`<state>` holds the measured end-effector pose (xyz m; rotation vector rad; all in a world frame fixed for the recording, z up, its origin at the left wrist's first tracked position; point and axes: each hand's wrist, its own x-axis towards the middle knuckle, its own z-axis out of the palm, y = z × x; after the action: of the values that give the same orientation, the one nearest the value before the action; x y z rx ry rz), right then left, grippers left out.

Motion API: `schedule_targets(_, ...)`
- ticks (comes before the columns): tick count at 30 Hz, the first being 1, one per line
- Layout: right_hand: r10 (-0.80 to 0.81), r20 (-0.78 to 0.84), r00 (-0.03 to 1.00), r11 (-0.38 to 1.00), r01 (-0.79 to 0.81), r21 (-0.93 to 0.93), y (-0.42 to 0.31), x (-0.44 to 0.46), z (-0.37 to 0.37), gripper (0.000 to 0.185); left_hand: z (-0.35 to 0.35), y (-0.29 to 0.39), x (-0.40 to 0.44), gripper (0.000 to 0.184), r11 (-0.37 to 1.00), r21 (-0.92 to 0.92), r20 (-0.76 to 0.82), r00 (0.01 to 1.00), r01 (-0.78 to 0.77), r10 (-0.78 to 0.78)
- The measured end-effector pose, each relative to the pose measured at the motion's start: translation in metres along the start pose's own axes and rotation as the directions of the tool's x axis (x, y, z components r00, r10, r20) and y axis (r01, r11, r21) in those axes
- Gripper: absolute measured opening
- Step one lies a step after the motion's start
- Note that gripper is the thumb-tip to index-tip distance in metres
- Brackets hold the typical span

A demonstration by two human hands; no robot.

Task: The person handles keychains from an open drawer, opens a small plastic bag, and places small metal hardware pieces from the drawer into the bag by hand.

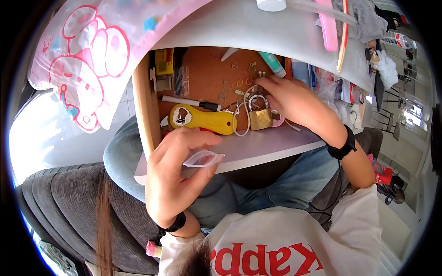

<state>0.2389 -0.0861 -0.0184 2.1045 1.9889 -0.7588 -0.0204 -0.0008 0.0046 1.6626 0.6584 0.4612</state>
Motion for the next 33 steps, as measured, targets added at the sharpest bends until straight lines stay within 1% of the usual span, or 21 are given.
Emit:
schedule_targets(1, 0.004, -0.024, 1.000, 1.000, -0.004, -0.010, 0.001, -0.001, 0.001, 0.036, 0.000, -0.001, 0.000, 0.029, 1.000, 0.017, -0.001, 1.000, -0.012, 0.012)
schedule_targets(2, -0.020, -0.036, 0.999, 0.999, 0.021, 0.028, -0.001, 0.001, -0.001, 0.032, 0.000, -0.001, 0.000, 0.027, 0.999, 0.035, -0.002, 1.000, -0.024, 0.024)
schedule_targets(4, -0.065, -0.065, 0.996, 0.992, 0.071, 0.106, -0.009, 0.006, -0.004, 0.025, 0.000, 0.001, 0.001, 0.027, 1.000, 0.026, -0.007, 1.000, 0.009, -0.008)
schedule_targets(7, -0.175, -0.048, 0.983, 0.984, 0.174, -0.032, -0.009, 0.016, 0.010, 0.016, 0.001, 0.002, 0.000, 0.027, 0.999, 0.017, -0.016, 0.999, 0.036, -0.035)
schedule_targets(8, -0.186, -0.052, 0.981, 0.982, 0.184, -0.046, -0.009, 0.018, 0.014, 0.015, 0.002, 0.002, 0.000, 0.027, 0.999, 0.014, -0.021, 0.999, 0.040, -0.040)
schedule_targets(11, -0.220, -0.072, 0.973, 0.973, 0.214, -0.082, -0.011, 0.023, 0.018, 0.014, 0.001, -0.003, 0.000, 0.028, 0.999, 0.028, -0.037, 0.999, -0.020, 0.021)
schedule_targets(13, -0.229, -0.104, 0.968, 0.971, 0.220, -0.095, -0.016, 0.021, 0.016, 0.014, 0.002, -0.003, 0.000, 0.028, 1.000, 0.016, -0.044, 0.999, -0.014, 0.014)
schedule_targets(16, -0.063, -0.014, 0.998, 0.994, 0.062, -0.085, -0.025, 0.022, 0.017, 0.011, 0.003, -0.003, 0.001, 0.029, 1.000, 0.002, -0.053, 0.999, -0.014, 0.014)
schedule_targets(19, -0.057, 0.024, 0.998, 0.985, 0.061, -0.164, -0.023, 0.026, 0.026, 0.011, 0.003, -0.001, 0.003, 0.030, 1.000, 0.011, -0.064, 0.998, -0.017, 0.018)
schedule_targets(22, 0.000, 0.041, 0.999, 0.971, 0.010, -0.238, -0.035, 0.026, 0.024, 0.011, 0.003, -0.001, 0.004, 0.030, 0.999, 0.022, -0.070, 0.997, -0.029, 0.030)
schedule_targets(25, -0.001, 0.060, 0.998, 0.964, 0.017, -0.264, -0.037, 0.027, 0.024, 0.012, 0.003, 0.000, 0.004, 0.030, 0.999, 0.038, -0.064, 0.998, -0.025, 0.028)
schedule_targets(29, -0.074, -0.126, 0.989, 0.935, 0.025, -0.354, -0.040, 0.026, 0.035, 0.009, 0.002, -0.003, 0.003, 0.029, 0.998, 0.051, -0.042, 0.998, -0.034, 0.036)
schedule_targets(31, -0.107, -0.199, 0.974, 0.931, 0.028, -0.365, -0.043, 0.026, 0.036, 0.006, 0.003, -0.002, 0.002, 0.028, 1.000, 0.024, -0.050, 0.999, 0.001, 0.000)
schedule_targets(33, -0.112, -0.179, 0.977, 0.926, 0.038, -0.375, -0.042, 0.028, 0.037, 0.007, 0.005, -0.002, 0.001, 0.027, 1.000, 0.002, -0.066, 0.998, 0.011, -0.011)
